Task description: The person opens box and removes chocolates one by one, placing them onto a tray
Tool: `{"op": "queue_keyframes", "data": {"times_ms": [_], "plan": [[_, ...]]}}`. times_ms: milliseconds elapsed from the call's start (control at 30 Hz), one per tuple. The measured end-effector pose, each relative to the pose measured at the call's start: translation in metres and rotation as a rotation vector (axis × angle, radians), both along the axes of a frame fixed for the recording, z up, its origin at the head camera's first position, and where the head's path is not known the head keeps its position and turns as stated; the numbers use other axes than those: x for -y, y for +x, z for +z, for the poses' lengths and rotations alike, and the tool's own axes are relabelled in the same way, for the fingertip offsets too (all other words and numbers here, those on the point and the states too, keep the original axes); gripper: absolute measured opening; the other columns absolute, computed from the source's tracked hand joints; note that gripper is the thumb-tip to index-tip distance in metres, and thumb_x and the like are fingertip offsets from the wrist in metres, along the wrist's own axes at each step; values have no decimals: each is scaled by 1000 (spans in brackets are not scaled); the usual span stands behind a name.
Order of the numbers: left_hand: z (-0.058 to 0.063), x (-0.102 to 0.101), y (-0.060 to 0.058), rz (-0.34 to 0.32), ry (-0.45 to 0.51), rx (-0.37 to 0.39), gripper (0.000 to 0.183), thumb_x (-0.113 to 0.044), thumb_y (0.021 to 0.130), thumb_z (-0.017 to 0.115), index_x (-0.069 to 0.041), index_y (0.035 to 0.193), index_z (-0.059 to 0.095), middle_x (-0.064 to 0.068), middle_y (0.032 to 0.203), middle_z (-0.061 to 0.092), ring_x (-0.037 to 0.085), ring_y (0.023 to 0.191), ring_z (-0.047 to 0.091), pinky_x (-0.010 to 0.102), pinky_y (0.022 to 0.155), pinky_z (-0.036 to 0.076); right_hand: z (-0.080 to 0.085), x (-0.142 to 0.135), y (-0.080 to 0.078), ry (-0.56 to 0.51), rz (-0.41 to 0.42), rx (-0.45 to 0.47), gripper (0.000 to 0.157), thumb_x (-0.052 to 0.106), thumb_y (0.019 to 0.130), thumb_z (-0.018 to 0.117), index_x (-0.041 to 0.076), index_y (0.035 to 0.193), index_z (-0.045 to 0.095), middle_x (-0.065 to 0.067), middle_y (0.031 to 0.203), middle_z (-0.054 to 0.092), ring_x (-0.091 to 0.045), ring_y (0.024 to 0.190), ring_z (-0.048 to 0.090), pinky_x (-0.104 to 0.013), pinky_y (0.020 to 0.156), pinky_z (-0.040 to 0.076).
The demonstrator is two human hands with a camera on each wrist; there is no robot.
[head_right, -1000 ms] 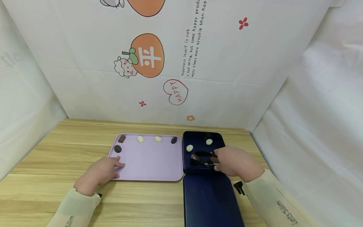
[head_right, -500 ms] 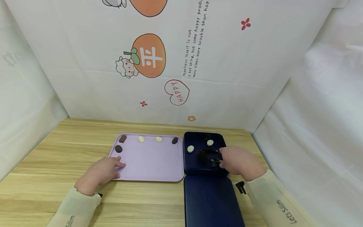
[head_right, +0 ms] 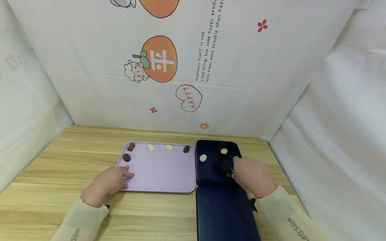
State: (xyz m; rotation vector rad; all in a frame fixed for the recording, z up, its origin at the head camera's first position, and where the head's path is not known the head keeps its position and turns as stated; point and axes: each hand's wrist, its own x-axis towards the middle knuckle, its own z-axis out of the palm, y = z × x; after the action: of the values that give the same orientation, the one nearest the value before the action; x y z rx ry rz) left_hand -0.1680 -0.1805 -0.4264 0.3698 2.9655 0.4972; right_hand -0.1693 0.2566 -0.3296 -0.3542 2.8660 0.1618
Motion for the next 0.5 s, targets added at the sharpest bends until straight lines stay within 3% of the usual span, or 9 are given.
{"op": "queue_keyframes", "data": {"times_ms": [400, 500], "plan": [[0, 0, 0, 0, 5, -3, 37, -6, 78, 79, -9, 114, 76, 22, 136, 57, 46, 121, 54, 55, 99, 45, -2, -8, 0, -89, -21, 97, 70, 27, 98, 64, -11, 147, 35, 2, 68, 55, -14, 58, 53, -41, 68, 48], [1, 0, 0, 2, 5, 1, 37, -6, 78, 78, -9, 114, 76, 22, 136, 57, 46, 121, 54, 55, 99, 45, -1, -11, 0, -116, -16, 95, 67, 26, 99, 63, -13, 146, 36, -4, 83, 63, -15, 62, 55, -40, 69, 47]]}}
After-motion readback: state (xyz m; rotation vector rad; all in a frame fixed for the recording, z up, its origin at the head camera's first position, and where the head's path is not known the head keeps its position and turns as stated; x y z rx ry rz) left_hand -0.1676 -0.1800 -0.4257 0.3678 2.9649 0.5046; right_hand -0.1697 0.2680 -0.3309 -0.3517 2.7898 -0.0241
